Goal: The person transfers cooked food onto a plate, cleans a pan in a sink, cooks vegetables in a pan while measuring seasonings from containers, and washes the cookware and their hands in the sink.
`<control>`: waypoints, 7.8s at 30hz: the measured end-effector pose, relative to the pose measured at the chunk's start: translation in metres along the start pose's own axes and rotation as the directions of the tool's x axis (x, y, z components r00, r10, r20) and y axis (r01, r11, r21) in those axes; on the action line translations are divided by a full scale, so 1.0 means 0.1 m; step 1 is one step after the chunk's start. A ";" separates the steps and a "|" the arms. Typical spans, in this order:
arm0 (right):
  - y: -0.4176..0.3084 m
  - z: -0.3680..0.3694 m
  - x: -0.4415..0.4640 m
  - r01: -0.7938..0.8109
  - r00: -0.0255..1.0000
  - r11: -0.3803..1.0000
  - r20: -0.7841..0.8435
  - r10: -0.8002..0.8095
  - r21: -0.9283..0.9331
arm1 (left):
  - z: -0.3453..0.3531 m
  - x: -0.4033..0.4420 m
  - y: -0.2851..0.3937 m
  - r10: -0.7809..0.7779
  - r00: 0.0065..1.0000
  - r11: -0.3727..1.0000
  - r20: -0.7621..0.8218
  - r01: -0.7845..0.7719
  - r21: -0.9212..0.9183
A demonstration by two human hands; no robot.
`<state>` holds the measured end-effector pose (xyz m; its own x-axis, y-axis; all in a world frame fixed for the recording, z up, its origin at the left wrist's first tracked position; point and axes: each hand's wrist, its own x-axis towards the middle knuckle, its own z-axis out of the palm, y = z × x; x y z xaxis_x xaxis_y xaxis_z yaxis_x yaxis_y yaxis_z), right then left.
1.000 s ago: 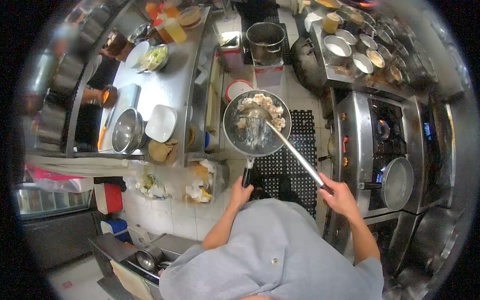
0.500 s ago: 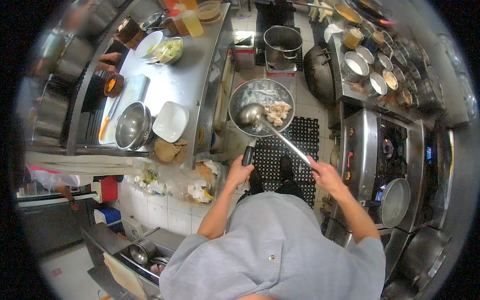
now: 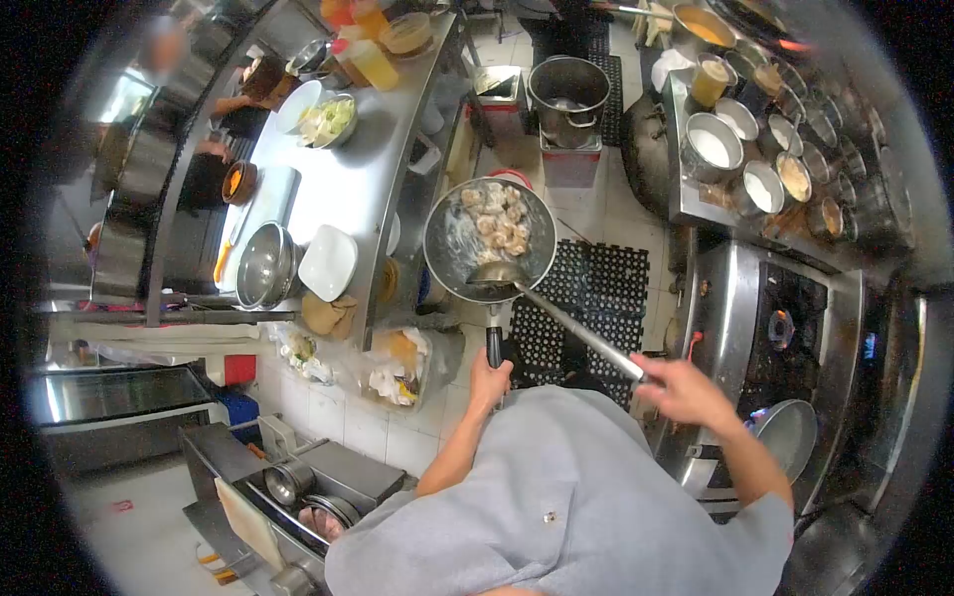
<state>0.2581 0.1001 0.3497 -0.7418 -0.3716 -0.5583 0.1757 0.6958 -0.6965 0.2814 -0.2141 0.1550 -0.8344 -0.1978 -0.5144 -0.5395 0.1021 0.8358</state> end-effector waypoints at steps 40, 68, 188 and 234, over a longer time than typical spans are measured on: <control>-0.29 0.72 0.15 -0.065 0.952 0.997 -0.297 0.074 0.040 | -0.55 0.65 0.48 0.047 0.984 0.977 0.172 -0.082 0.197; 0.60 0.25 0.71 -0.260 0.959 0.824 -0.233 0.160 -0.503 | -0.36 0.46 0.76 0.151 0.981 0.891 0.124 -0.189 0.412; -0.08 -0.63 1.39 0.307 0.906 0.911 -0.209 -0.368 -0.277 | -0.68 0.50 1.01 -0.070 0.990 0.989 0.124 0.052 0.138; 1.14 -0.08 0.29 -0.292 0.950 0.624 0.294 0.103 0.725 | 0.52 0.78 0.77 -0.002 0.991 0.589 0.132 -0.106 0.801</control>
<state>0.2515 0.1734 0.2579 -0.4962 -0.4621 -0.7350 0.7954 0.0973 -0.5982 0.1689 -0.1713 0.1698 -0.8408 -0.0674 -0.5371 -0.3200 0.8622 0.3926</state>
